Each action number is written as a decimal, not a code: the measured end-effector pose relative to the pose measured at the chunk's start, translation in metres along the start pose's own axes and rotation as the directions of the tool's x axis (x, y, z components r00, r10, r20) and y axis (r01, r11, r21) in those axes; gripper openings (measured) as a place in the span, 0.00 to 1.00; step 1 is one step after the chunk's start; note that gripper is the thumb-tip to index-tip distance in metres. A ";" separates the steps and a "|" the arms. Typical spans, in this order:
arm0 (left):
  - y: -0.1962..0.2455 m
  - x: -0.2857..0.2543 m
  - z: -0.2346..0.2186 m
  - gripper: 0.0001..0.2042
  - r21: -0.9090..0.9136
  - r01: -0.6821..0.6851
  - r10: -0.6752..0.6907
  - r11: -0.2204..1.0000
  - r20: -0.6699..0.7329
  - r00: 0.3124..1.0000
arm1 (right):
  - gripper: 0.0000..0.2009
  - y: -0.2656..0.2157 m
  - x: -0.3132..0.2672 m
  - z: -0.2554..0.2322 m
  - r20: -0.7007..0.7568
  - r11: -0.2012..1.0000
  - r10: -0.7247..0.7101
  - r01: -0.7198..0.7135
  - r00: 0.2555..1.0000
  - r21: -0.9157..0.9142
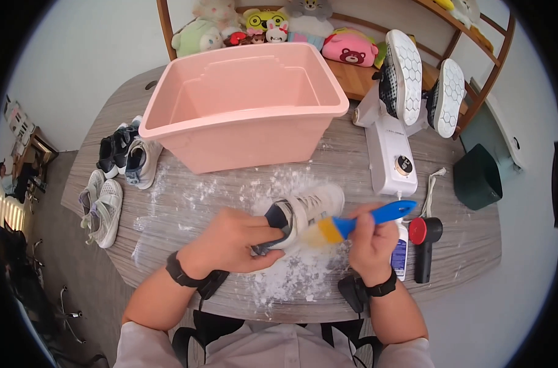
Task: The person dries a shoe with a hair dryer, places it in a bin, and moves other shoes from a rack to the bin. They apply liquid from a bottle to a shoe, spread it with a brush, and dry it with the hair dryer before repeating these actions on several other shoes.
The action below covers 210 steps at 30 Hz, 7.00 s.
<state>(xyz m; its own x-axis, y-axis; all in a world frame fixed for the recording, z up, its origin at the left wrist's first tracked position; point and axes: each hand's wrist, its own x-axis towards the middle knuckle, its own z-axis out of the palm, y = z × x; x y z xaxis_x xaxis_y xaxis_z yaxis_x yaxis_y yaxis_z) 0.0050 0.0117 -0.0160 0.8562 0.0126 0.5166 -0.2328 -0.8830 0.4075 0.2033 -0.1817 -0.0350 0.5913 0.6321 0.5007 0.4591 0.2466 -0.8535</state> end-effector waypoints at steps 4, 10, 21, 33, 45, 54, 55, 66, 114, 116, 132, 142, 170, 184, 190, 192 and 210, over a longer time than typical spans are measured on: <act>-0.003 -0.002 -0.001 0.11 -0.060 0.058 -0.059 0.996 -0.011 0.998 | 0.07 -0.005 0.004 -0.008 -0.146 0.988 0.079 -0.059 0.986 0.139; -0.002 0.001 -0.005 0.11 -0.066 0.049 -0.050 0.997 -0.009 0.999 | 0.07 -0.002 0.008 0.003 -0.089 0.998 -0.018 0.012 0.996 -0.066; 0.002 0.001 -0.005 0.09 -0.003 -0.001 0.001 1.000 -0.016 1.000 | 0.08 -0.005 0.016 0.000 -0.197 0.986 0.128 -0.103 0.972 0.135; -0.007 -0.004 -0.001 0.09 -0.268 0.241 -0.241 0.933 0.033 0.970 | 0.08 -0.003 0.010 0.000 -0.112 1.000 0.022 -0.024 0.993 -0.020; -0.019 -0.009 -0.004 0.08 -0.389 0.372 -0.376 0.843 0.067 0.924 | 0.07 -0.008 0.007 0.009 -0.045 0.978 0.162 -0.155 0.986 0.139; -0.023 -0.012 -0.002 0.07 -0.460 0.380 -0.391 0.802 0.076 0.917 | 0.08 -0.010 0.005 0.012 0.001 0.987 0.130 -0.129 0.992 0.100; -0.023 -0.011 -0.003 0.07 -0.453 0.393 -0.399 0.800 0.085 0.913 | 0.09 -0.008 0.008 0.008 -0.054 0.984 0.154 -0.148 0.987 0.104; -0.026 -0.014 -0.003 0.07 -0.412 0.404 -0.393 0.817 0.115 0.912 | 0.08 -0.006 0.009 0.008 -0.111 0.981 0.187 -0.179 0.976 0.077; -0.021 -0.011 -0.002 0.08 -0.350 0.328 -0.331 0.878 0.053 0.942 | 0.09 -0.010 0.019 -0.002 -0.140 0.941 0.316 -0.292 0.938 0.171; -0.022 -0.011 -0.001 0.08 -0.366 0.302 -0.310 0.880 0.038 0.950 | 0.10 -0.008 0.017 0.001 -0.142 0.957 0.274 -0.255 0.951 0.141; -0.023 -0.011 -0.004 0.08 -0.384 0.335 -0.337 0.860 0.065 0.939 | 0.10 -0.009 0.016 -0.006 -0.166 0.974 0.196 -0.172 0.966 0.146; -0.019 -0.009 -0.006 0.09 -0.377 0.389 -0.385 0.841 0.090 0.919 | 0.09 -0.006 0.014 -0.004 -0.142 0.970 0.217 -0.197 0.966 0.141; -0.022 -0.012 -0.007 0.12 -0.406 0.305 -0.278 0.862 0.125 0.952 | 0.12 0.001 0.016 -0.010 -0.300 0.981 0.154 -0.111 0.941 0.158; -0.006 -0.007 -0.007 0.12 -0.321 0.211 -0.172 0.923 0.145 0.974 | 0.10 -0.015 -0.004 0.005 0.074 0.918 0.231 -0.243 0.970 0.315; -0.007 -0.009 -0.005 0.12 -0.359 0.272 -0.235 0.893 0.144 0.961 | 0.11 -0.017 -0.002 -0.001 -0.053 0.958 0.188 -0.171 0.981 0.230; -0.007 -0.007 -0.007 0.11 -0.369 0.287 -0.250 0.884 0.146 0.957 | 0.11 -0.020 -0.003 0.004 0.024 0.964 0.184 -0.185 0.983 0.191; -0.010 -0.007 -0.012 0.17 -0.299 0.263 -0.214 0.917 0.188 0.959 | 0.08 -0.016 -0.003 0.002 -0.039 0.922 0.268 -0.244 0.963 0.301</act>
<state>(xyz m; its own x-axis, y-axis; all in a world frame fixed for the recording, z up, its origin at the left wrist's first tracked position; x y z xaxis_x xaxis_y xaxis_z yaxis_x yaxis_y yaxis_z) -0.0040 0.0255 -0.0144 0.9573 0.1127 0.2662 -0.1260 -0.6660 0.7352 0.1930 -0.1864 -0.0236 0.7178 0.6463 0.2592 0.0791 0.2942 -0.9525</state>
